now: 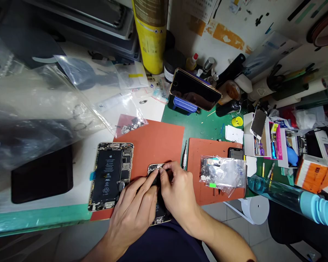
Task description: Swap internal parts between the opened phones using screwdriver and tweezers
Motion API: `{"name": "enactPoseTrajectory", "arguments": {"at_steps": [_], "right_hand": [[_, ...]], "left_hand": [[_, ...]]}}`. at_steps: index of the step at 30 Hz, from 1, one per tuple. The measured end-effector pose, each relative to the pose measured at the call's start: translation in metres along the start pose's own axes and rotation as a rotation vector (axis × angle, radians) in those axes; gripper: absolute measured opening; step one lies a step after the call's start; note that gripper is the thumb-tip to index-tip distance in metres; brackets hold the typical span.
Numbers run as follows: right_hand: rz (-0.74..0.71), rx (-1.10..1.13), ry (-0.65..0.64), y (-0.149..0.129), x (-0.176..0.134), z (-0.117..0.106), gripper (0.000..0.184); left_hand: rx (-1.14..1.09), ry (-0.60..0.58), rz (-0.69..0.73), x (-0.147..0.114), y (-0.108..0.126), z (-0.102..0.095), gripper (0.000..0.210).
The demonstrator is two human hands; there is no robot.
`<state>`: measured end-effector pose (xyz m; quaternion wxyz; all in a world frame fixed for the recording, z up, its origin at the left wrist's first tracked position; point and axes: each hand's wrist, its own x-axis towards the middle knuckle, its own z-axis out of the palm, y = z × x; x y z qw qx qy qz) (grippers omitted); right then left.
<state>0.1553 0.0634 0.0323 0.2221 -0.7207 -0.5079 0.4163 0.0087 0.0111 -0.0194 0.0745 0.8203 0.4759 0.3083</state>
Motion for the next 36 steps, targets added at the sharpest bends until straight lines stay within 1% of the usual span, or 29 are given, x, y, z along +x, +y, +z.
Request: {"name": "enactPoseTrajectory", "arguments": {"at_steps": [4, 6, 9, 11, 13, 15, 17, 22, 25, 27, 30, 32, 34, 36], "right_hand": [[-0.002, 0.017, 0.006, -0.002, -0.003, -0.002, 0.017], [-0.016, 0.016, 0.041, -0.002, -0.007, -0.008, 0.021], [-0.092, -0.081, 0.202, 0.005, -0.017, -0.019, 0.023], [-0.147, -0.223, 0.317, 0.014, -0.024, -0.025, 0.024], [-0.176, -0.386, 0.372, 0.024, -0.030, -0.027, 0.025], [-0.189, -0.513, 0.381, 0.032, -0.033, -0.025, 0.026], [-0.197, -0.588, 0.377, 0.037, -0.034, -0.021, 0.026], [-0.182, -0.684, 0.376, 0.036, -0.025, -0.009, 0.032], [-0.182, -0.704, 0.395, 0.036, -0.019, -0.006, 0.035], [-0.202, -0.672, 0.413, 0.038, -0.019, -0.008, 0.038], [-0.234, -0.520, 0.474, 0.041, -0.029, -0.019, 0.034], [-0.231, -0.354, 0.530, 0.040, -0.041, -0.032, 0.025], [-0.210, -0.143, 0.577, 0.036, -0.054, -0.047, 0.016], [-0.218, 0.064, 0.631, 0.030, -0.063, -0.060, 0.013]], "left_hand": [[0.007, -0.011, -0.011, 0.002, 0.001, 0.000, 0.015], [0.014, -0.013, -0.011, 0.003, 0.002, -0.001, 0.014], [0.023, -0.012, -0.011, 0.004, 0.002, -0.002, 0.014], [0.024, -0.013, -0.013, 0.004, 0.002, -0.003, 0.012], [0.021, -0.016, -0.015, 0.004, 0.001, -0.002, 0.011], [0.022, -0.019, -0.015, 0.004, 0.000, -0.001, 0.011], [0.028, -0.018, -0.013, 0.004, -0.001, 0.000, 0.011], [0.058, -0.003, 0.001, 0.006, -0.001, -0.001, 0.008], [0.059, 0.005, 0.005, 0.008, 0.000, -0.002, 0.008], [0.059, 0.014, 0.003, 0.009, 0.000, -0.002, 0.009], [0.050, 0.026, -0.004, 0.010, 0.000, -0.001, 0.011], [0.040, 0.028, -0.004, 0.010, 0.000, -0.001, 0.012], [0.030, 0.032, -0.005, 0.011, 0.001, -0.001, 0.014], [0.022, 0.037, -0.012, 0.011, 0.001, -0.001, 0.014]]}}
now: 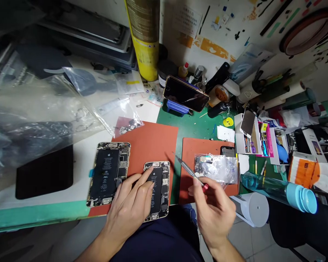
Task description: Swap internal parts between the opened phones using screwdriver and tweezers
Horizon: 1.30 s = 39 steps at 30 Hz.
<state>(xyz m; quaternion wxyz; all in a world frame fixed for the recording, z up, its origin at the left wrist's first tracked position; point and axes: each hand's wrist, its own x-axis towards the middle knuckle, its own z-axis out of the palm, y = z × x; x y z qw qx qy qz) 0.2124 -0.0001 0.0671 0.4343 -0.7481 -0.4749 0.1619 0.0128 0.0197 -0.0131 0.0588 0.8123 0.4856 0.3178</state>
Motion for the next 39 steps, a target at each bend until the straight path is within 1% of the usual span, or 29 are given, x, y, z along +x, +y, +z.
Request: {"name": "enactPoseTrajectory", "arguments": {"at_steps": [2, 4, 6, 9, 11, 12, 17, 21, 24, 27, 29, 33, 35, 37, 39], "right_hand": [[-0.020, 0.147, 0.091, -0.006, 0.004, -0.009, 0.011], [-0.016, 0.262, 0.128, -0.009, 0.011, -0.011, 0.012], [0.070, 0.363, 0.075, -0.009, 0.020, -0.008, 0.017], [0.241, 0.490, -0.075, -0.006, 0.034, -0.001, 0.030], [0.328, 0.566, -0.157, -0.004, 0.041, 0.004, 0.034], [0.356, 0.599, -0.179, -0.004, 0.043, 0.007, 0.034], [0.397, 0.682, -0.205, 0.000, 0.045, 0.026, 0.031], [0.366, 0.710, -0.222, 0.005, 0.044, 0.038, 0.034], [0.287, 0.689, -0.223, 0.003, 0.042, 0.041, 0.028], [0.149, 0.619, -0.259, -0.003, 0.034, 0.041, 0.022], [-0.012, 0.533, -0.280, -0.006, 0.026, 0.041, 0.025], [-0.423, 0.316, -0.350, -0.007, 0.017, 0.044, 0.034], [-0.556, 0.235, -0.387, -0.007, 0.017, 0.046, 0.037], [-0.624, 0.171, -0.405, -0.008, 0.020, 0.049, 0.035], [-0.653, 0.121, -0.410, -0.010, 0.023, 0.051, 0.033]], "left_hand": [[-0.005, 0.002, -0.007, 0.000, 0.000, 0.000, 0.013], [-0.003, 0.003, -0.009, 0.001, 0.000, 0.000, 0.012], [0.004, 0.003, -0.010, 0.001, 0.001, 0.000, 0.011], [0.010, -0.004, -0.003, 0.000, 0.001, -0.001, 0.011], [0.006, -0.004, -0.002, 0.000, 0.001, -0.001, 0.011], [0.004, -0.004, -0.005, 0.000, 0.001, -0.001, 0.011], [0.013, -0.005, -0.006, -0.001, 0.002, 0.000, 0.010], [0.024, -0.013, 0.003, -0.003, 0.002, 0.002, 0.007], [0.021, -0.016, 0.010, -0.005, 0.002, 0.001, 0.006], [0.014, -0.019, 0.012, -0.006, 0.002, 0.000, 0.007], [0.012, -0.025, 0.006, -0.006, 0.003, 0.000, 0.011], [0.009, -0.039, 0.014, -0.007, 0.003, -0.001, 0.018], [0.009, -0.041, 0.021, -0.007, 0.003, -0.001, 0.020], [0.006, -0.042, 0.022, -0.007, 0.003, -0.001, 0.021], [0.002, -0.044, 0.017, -0.006, 0.003, -0.002, 0.022]]}}
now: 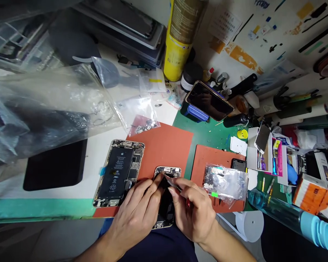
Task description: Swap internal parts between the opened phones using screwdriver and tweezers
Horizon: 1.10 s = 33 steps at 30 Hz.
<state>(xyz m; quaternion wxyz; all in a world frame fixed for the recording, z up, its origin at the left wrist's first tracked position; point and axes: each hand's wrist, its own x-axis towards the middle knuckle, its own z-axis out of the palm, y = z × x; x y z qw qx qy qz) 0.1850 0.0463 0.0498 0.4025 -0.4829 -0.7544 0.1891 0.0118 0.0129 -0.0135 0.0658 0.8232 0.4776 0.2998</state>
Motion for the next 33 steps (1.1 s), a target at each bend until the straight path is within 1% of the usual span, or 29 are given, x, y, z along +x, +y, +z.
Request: {"name": "enactPoseTrajectory", "arguments": {"at_steps": [3, 7, 11, 16, 20, 25, 28, 30, 33], "right_hand": [[-0.011, -0.033, -0.007, 0.000, 0.003, 0.002, 0.031], [0.004, -0.026, -0.019, 0.000, 0.005, 0.002, 0.034], [0.011, -0.047, -0.042, 0.001, 0.008, 0.002, 0.033], [-0.019, -0.062, -0.035, 0.001, 0.009, 0.001, 0.034], [-0.014, -0.056, -0.047, 0.001, 0.008, 0.001, 0.034], [-0.006, -0.078, -0.072, -0.002, 0.015, 0.003, 0.029], [-0.048, -0.147, -0.079, -0.004, 0.021, 0.004, 0.023], [-0.102, -0.224, -0.088, -0.003, 0.024, 0.004, 0.020], [-0.218, -0.333, -0.108, -0.001, 0.027, 0.003, 0.027]], "left_hand": [[0.000, -0.002, -0.003, 0.000, 0.000, 0.000, 0.024], [0.013, -0.003, 0.004, 0.000, 0.000, -0.001, 0.025], [0.020, 0.000, -0.003, 0.001, 0.000, -0.001, 0.026], [0.005, 0.022, -0.010, 0.004, -0.001, -0.002, 0.028], [-0.005, 0.030, -0.016, 0.002, -0.001, -0.001, 0.029], [-0.006, 0.045, -0.022, -0.001, 0.001, 0.000, 0.029], [-0.006, 0.038, -0.025, -0.001, 0.001, 0.000, 0.029], [0.004, 0.031, -0.023, -0.001, 0.000, 0.000, 0.028], [0.018, 0.052, -0.015, -0.001, 0.000, 0.001, 0.029]]}}
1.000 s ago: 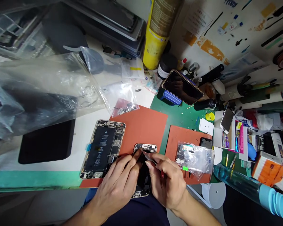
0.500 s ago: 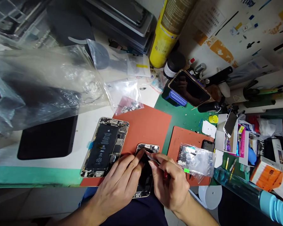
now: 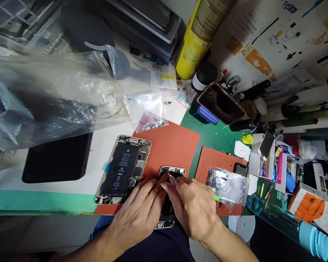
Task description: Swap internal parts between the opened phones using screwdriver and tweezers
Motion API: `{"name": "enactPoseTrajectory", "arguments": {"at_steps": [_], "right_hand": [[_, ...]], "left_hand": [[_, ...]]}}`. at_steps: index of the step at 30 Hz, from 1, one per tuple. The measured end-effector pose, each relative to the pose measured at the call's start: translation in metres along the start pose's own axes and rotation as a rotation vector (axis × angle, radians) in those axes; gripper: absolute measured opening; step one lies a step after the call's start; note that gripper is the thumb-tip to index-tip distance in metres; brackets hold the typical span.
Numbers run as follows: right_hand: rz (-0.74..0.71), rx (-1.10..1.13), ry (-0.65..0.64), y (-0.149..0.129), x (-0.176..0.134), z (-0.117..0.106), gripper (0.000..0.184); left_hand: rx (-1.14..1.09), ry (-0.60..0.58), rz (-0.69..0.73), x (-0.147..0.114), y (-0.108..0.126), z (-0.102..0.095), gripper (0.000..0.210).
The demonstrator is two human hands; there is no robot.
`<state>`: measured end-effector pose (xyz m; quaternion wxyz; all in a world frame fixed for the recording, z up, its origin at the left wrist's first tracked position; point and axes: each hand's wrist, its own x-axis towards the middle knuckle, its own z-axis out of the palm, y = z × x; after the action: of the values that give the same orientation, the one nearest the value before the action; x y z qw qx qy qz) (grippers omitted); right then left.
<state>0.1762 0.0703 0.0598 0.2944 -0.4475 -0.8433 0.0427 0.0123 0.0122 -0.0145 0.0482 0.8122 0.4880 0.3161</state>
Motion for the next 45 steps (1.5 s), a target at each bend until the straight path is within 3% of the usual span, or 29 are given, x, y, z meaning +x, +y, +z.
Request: {"name": "enactPoseTrajectory", "arguments": {"at_steps": [7, 13, 22, 26, 31, 35, 41, 45], "right_hand": [[-0.113, 0.043, -0.062, 0.002, 0.009, 0.000, 0.026], [-0.096, 0.153, -0.250, 0.000, 0.016, -0.013, 0.029], [-0.152, -0.010, -0.178, 0.001, 0.017, -0.011, 0.024], [-0.098, 0.102, -0.316, 0.000, 0.018, -0.016, 0.031], [-0.032, 0.101, -0.324, 0.002, 0.012, -0.021, 0.036], [0.007, 0.236, -0.446, 0.005, 0.012, -0.023, 0.042], [-0.075, 0.008, -0.237, 0.003, 0.020, -0.016, 0.020], [-0.091, 0.003, -0.211, 0.000, 0.022, -0.011, 0.021]], "left_hand": [[-0.013, 0.007, -0.003, -0.002, 0.002, 0.001, 0.025], [-0.025, 0.015, -0.017, 0.000, 0.002, 0.001, 0.025], [-0.045, 0.011, -0.030, -0.004, 0.003, 0.002, 0.026], [-0.036, -0.001, -0.026, -0.004, 0.004, 0.002, 0.027], [-0.029, 0.027, -0.031, -0.002, 0.003, 0.002, 0.025], [-0.009, 0.014, -0.025, -0.003, 0.003, 0.002, 0.025], [-0.017, 0.033, -0.022, -0.002, 0.002, 0.001, 0.027], [-0.020, 0.022, -0.022, -0.002, 0.002, 0.001, 0.026]]}}
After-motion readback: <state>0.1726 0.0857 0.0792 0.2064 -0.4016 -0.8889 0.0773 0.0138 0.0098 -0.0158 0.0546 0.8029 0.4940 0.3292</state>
